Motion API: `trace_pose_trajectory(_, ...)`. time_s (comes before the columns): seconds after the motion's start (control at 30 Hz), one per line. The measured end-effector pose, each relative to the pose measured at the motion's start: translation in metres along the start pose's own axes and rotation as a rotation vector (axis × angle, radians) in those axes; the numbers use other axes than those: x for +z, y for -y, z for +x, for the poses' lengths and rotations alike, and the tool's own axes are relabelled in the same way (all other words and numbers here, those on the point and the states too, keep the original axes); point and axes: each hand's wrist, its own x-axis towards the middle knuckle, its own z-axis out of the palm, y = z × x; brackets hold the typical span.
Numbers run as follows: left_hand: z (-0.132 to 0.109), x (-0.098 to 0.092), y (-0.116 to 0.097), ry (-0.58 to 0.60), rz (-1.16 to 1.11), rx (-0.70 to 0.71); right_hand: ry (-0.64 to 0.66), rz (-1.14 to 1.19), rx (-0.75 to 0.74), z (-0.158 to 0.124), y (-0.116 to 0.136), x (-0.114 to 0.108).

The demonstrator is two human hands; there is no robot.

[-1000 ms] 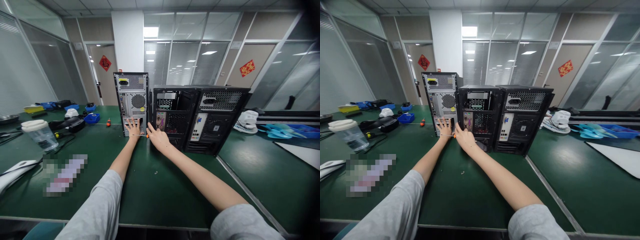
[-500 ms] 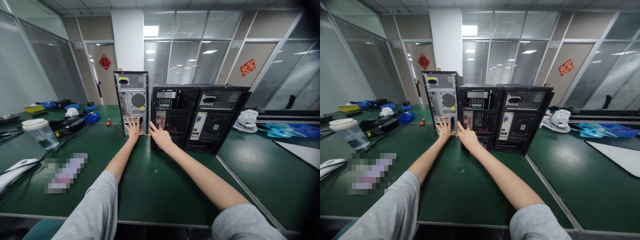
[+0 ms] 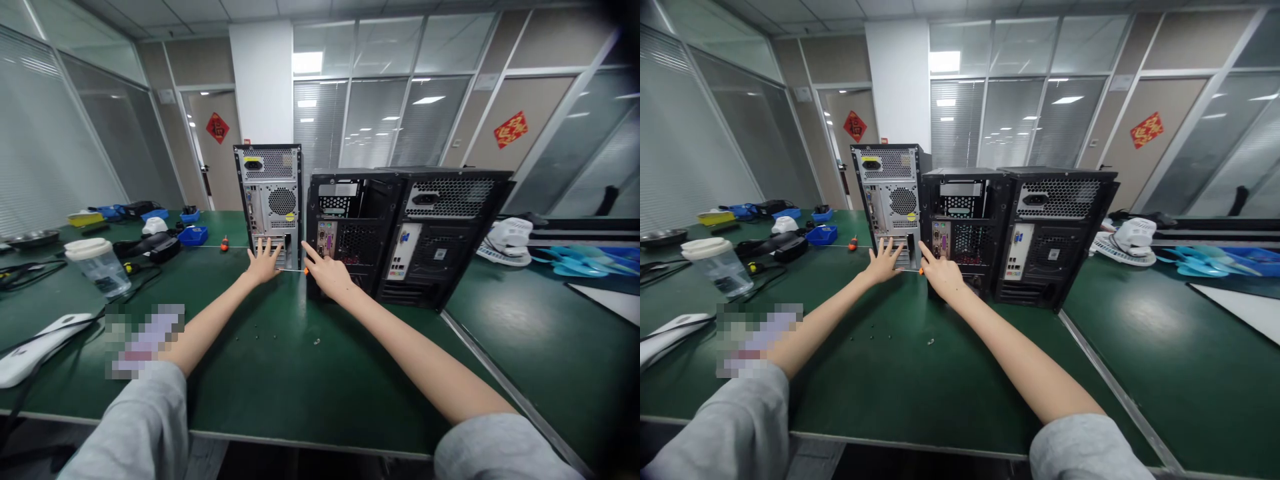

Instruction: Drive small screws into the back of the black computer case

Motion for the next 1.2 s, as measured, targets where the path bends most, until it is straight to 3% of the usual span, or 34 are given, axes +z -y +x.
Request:
trace_pose_trajectory(0.17,-0.031,-0.014,0.011,0.123,-0.192,0.16,0.003,0.008,-0.009,-0.001,-0.001,0.001)
trace_pose_trajectory(0.3,-0.056,-0.022,0.006,0.249,-0.419,0.329,0.002,0.019,-0.002,-0.002,0.0,-0.001)
trace_pose_trajectory(0.37,-0.069,-0.026,-0.004,0.303,-0.47,0.376,0.003,0.017,0.006,-0.002,0.0,-0.002)
trace_pose_trajectory(0.57,-0.104,-0.032,-0.052,0.318,-0.537,0.529,0.034,0.042,0.02,-0.003,0.001,-0.004)
trace_pose_trajectory(0.77,-0.133,-0.03,-0.086,0.228,-0.249,0.607,0.041,0.039,0.024,-0.007,0.002,-0.002)
trace_pose_trajectory(0.87,-0.139,-0.035,-0.084,0.213,-0.06,0.506,0.033,0.03,0.026,-0.009,0.002,0.001)
trace_pose_trajectory(0.97,-0.14,-0.042,-0.07,0.323,0.033,0.41,0.041,0.038,0.03,-0.01,0.002,0.001)
trace_pose_trajectory(1.07,-0.14,-0.044,-0.054,0.447,-0.021,0.398,0.045,0.05,0.022,-0.009,0.001,0.001)
trace_pose_trajectory(1.2,-0.142,-0.038,-0.043,0.439,-0.096,0.416,0.07,0.063,0.03,-0.009,0.001,0.0)
